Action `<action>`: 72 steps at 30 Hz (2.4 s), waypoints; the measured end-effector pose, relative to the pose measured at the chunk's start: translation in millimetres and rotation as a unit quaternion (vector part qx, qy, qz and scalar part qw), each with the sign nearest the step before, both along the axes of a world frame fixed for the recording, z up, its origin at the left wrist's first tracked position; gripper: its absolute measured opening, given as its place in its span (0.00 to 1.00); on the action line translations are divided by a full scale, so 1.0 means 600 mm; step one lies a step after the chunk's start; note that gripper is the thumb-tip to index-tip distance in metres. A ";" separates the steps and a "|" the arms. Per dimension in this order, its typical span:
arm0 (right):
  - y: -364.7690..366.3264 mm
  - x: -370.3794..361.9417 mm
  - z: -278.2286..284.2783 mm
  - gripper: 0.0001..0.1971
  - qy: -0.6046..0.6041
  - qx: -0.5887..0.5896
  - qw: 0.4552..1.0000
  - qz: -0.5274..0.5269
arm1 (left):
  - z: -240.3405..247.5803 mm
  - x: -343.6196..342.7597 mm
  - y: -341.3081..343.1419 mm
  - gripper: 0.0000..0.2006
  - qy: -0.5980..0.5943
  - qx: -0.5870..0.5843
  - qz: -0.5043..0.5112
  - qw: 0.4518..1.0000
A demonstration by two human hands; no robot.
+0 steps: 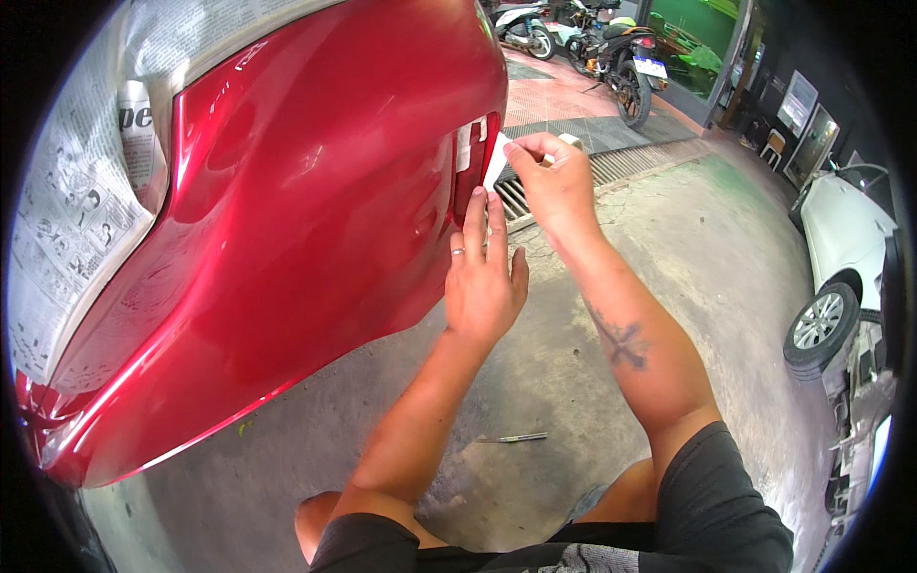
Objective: The person applies masking tape to the recessed area of a red car bumper. They tear pieces of tape, place them along the edges, and use a utility knife to trim the tape flush with the surface.
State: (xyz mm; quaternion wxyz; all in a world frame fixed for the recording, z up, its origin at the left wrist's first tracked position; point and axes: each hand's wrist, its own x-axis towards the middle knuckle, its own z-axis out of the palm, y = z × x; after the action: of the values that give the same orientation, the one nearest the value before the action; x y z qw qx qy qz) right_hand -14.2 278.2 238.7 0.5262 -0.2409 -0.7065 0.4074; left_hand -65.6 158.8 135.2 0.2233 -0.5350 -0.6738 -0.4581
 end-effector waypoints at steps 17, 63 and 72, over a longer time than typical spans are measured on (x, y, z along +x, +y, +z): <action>-0.018 -0.027 -0.025 0.07 -0.046 0.143 0.984 -0.100 | -0.003 -0.012 0.010 0.54 -0.255 -0.142 -0.082 0.953; -0.014 -0.065 -0.050 0.09 -0.004 0.158 0.978 -0.135 | -0.031 -0.035 0.039 0.56 -0.273 -0.050 -0.140 0.950; -0.027 -0.076 -0.055 0.09 -0.008 0.148 0.979 -0.140 | -0.015 -0.031 0.030 0.46 -0.313 -0.042 -0.166 0.934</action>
State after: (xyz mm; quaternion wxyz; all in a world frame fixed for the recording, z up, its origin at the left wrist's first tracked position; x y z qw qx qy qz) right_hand -59.5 261.7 205.6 0.6022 -0.2597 -0.7225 0.2189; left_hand -84.0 176.8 126.5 -0.1009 -0.4778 -0.6300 -0.6039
